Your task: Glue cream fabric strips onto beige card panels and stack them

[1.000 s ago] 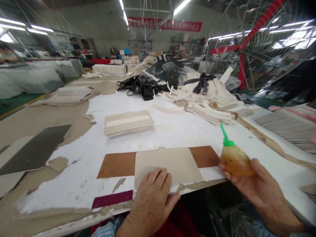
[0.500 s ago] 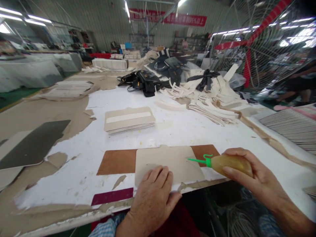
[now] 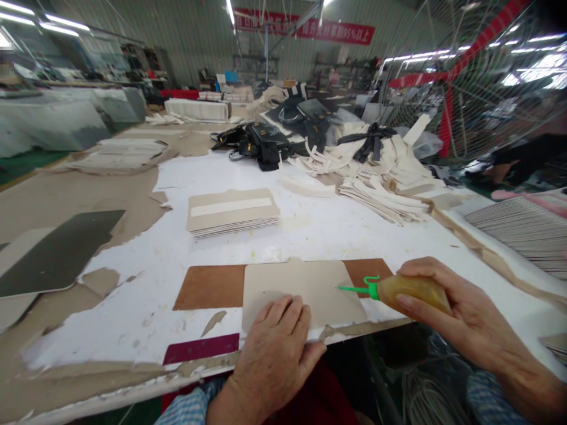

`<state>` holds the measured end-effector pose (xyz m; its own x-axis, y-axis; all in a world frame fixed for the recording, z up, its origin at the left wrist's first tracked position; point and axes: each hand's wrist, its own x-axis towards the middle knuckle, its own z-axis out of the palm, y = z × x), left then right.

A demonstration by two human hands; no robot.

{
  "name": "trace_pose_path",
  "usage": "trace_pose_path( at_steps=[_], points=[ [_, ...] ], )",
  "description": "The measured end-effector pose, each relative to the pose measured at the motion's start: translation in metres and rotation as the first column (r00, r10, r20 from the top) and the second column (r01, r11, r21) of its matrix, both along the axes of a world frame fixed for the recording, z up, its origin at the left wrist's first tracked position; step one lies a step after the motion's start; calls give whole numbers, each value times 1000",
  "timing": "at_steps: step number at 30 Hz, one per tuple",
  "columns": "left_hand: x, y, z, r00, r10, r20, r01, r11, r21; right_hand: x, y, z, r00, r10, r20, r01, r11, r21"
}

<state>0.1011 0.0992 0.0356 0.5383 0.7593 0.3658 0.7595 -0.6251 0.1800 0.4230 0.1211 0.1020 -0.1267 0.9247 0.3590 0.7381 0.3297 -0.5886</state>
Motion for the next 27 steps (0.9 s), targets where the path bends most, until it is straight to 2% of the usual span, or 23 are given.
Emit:
trace_pose_path(
  at_steps=[4,14,20,27],
  points=[
    [0,0,0,1000,3,4,-3,1000,-5,-2,0,4,997,52,48,-54,997,46],
    [1,0,-1,1000,0,6,0,1000,16,-7,-2,19,963,192,189,-208,976,65],
    [1,-1,-1,1000,3,-2,-3,1000,16,-6,-6,18,951,87,298,-116,990,84],
    [1,-1,-1,1000,6,-1,-6,1000,7,-2,-10,22,912,147,384,-158,988,-4]
  ],
)
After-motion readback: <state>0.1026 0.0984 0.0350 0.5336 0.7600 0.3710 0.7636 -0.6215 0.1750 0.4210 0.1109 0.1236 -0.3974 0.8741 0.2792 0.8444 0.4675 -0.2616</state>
